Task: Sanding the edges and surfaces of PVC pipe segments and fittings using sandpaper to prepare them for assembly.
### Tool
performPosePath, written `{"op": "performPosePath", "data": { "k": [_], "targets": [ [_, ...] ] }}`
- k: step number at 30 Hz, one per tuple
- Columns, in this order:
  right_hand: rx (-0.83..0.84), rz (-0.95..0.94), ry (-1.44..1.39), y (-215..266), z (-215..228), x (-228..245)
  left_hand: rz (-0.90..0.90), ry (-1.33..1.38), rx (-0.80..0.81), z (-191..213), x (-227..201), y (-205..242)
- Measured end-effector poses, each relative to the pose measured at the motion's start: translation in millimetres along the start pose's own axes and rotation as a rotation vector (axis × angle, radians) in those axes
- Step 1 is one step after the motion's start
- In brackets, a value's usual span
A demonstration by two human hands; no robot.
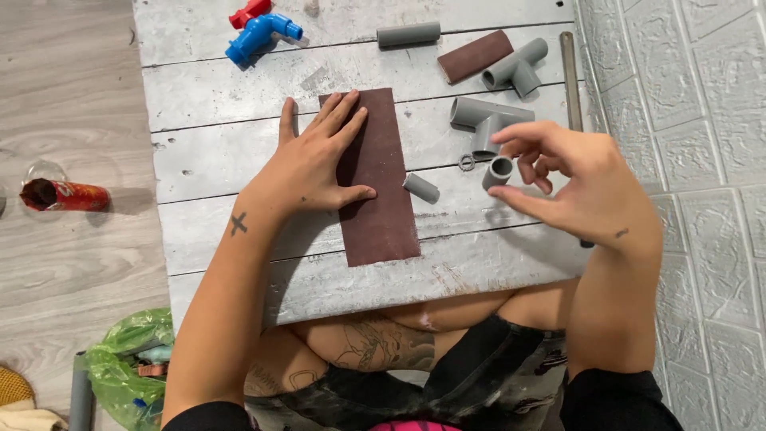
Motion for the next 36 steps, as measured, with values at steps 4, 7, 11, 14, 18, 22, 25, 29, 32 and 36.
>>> {"op": "performPosePath", "data": {
  "k": [4,7,11,14,18,22,25,29,32,36],
  "targets": [
    [0.082,0.104,-0.046,-2.0,-13.4,22.2,-0.005,0.021,0.004,1.6,0.2,0.6],
    [0.126,0.133,-0.147,-4.9,-20.3,27.3,-0.015,0.023,-0.001,3.4,-1.4,0.2],
    [0.264,0.079,-0.459,-17.8,-33.7,9.9,-0.029,-0.006,-0.036,12.6,-4.5,0.8],
    [0.268,-0.024,-0.707,-43.0,-49.3,-22.3,0.003,-0.068,0.076,14.2,-4.8,1.0],
    [0.289,-0.133,-0.819,-60.9,-64.5,-44.4,0.018,-0.076,0.076,19.2,-6.5,-0.1],
    [0.316,-0.146,-0.865,-63.6,-71.8,-51.5,-0.002,-0.029,0.103,17.2,-8.8,-0.4],
    [0.306,-0.09,-0.794,-65.3,-76.5,-43.0,-0.008,-0.009,0.122,15.3,-8.0,-0.8],
    [0.19,0.294,-0.171,-56.5,-93.4,-25.2,0.0,0.022,0.152,14.1,-7.0,-0.3],
    [0.214,0.493,0.195,-33.0,-120.1,-14.1,0.008,0.052,0.259,3.8,-4.0,0.6],
    [0.174,0.576,0.326,-30.7,-132.2,-8.4,0.0,0.052,0.303,6.0,-7.7,0.2]
  ]
}}
Point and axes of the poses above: each hand's wrist, its own y-axis away from the middle knuckle, its own z-axis out of the back of the hand, x = y × z, the point moved 7 cm from there along -y, towards the middle knuckle, and after that the axes turned 15 degrees about -y, right-handed, at the moved point
